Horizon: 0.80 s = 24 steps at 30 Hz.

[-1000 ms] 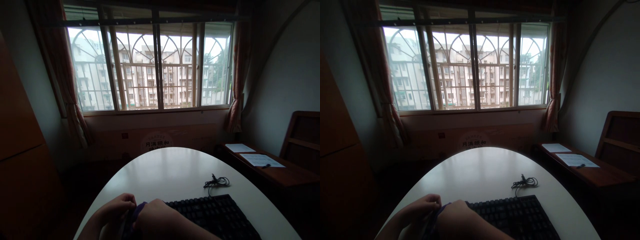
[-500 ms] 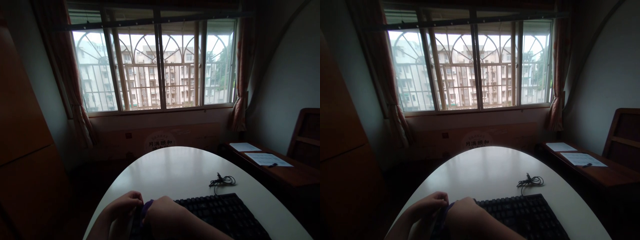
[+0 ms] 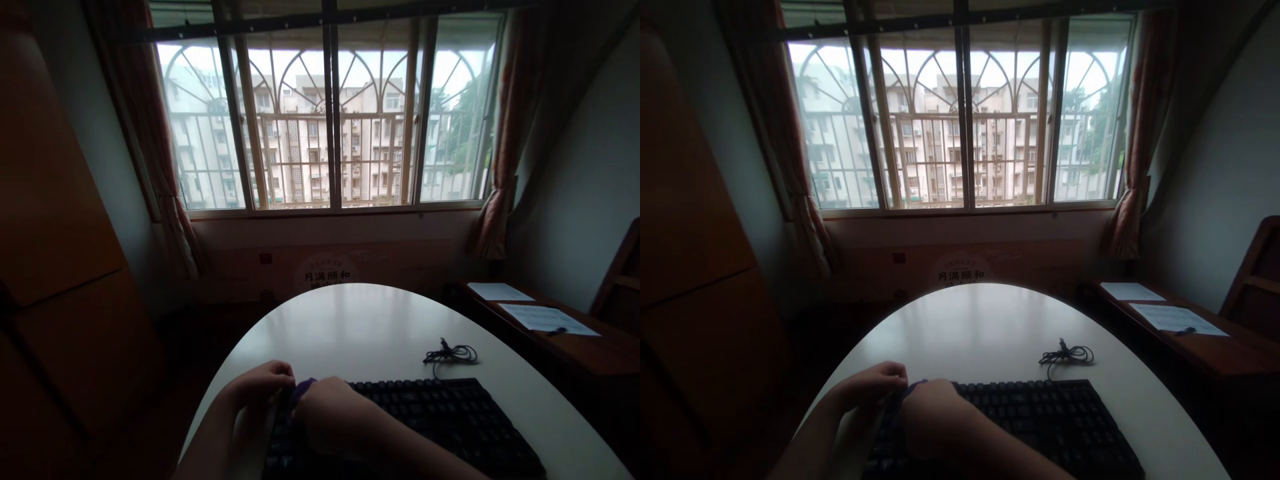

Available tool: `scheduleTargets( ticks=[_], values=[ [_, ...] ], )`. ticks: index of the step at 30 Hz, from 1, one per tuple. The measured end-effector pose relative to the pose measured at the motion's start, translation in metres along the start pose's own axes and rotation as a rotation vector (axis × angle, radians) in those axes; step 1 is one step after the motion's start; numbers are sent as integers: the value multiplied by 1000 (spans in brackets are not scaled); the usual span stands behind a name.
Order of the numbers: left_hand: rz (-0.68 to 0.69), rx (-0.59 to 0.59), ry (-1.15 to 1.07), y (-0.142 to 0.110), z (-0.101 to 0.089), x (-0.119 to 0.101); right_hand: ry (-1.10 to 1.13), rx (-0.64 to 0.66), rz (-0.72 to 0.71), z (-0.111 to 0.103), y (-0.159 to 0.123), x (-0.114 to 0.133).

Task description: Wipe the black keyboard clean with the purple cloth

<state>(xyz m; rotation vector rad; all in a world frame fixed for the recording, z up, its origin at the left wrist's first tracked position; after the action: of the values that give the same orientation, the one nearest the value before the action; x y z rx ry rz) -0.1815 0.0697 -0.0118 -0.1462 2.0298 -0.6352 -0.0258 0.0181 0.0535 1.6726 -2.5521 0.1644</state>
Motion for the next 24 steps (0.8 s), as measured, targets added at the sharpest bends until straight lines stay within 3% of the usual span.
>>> scheduleTargets(
  ticks=[7, 15, 24],
  values=[
    [48, 115, 29, 1, 8, 2, 142, 32, -7, 15, -6, -24],
    [63, 140, 50, 2, 7, 5, 150, 116, 59, 10, -16, -39],
    [72, 132, 74, 5, 5, 8, 128, 38, 80, 14, -15, -25]
  ],
)
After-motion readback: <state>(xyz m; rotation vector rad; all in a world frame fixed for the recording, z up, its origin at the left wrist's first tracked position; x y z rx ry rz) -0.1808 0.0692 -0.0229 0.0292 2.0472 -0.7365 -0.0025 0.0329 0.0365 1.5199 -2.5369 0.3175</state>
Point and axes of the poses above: each hand's wrist, its own y-axis towards the middle knuckle, its own z-axis out of the palm, x = y × z, the point moved 6 cm from there along y, towards the middle knuckle, and after that the axes turned 4 degrees about -z, right-handed, at the moved point
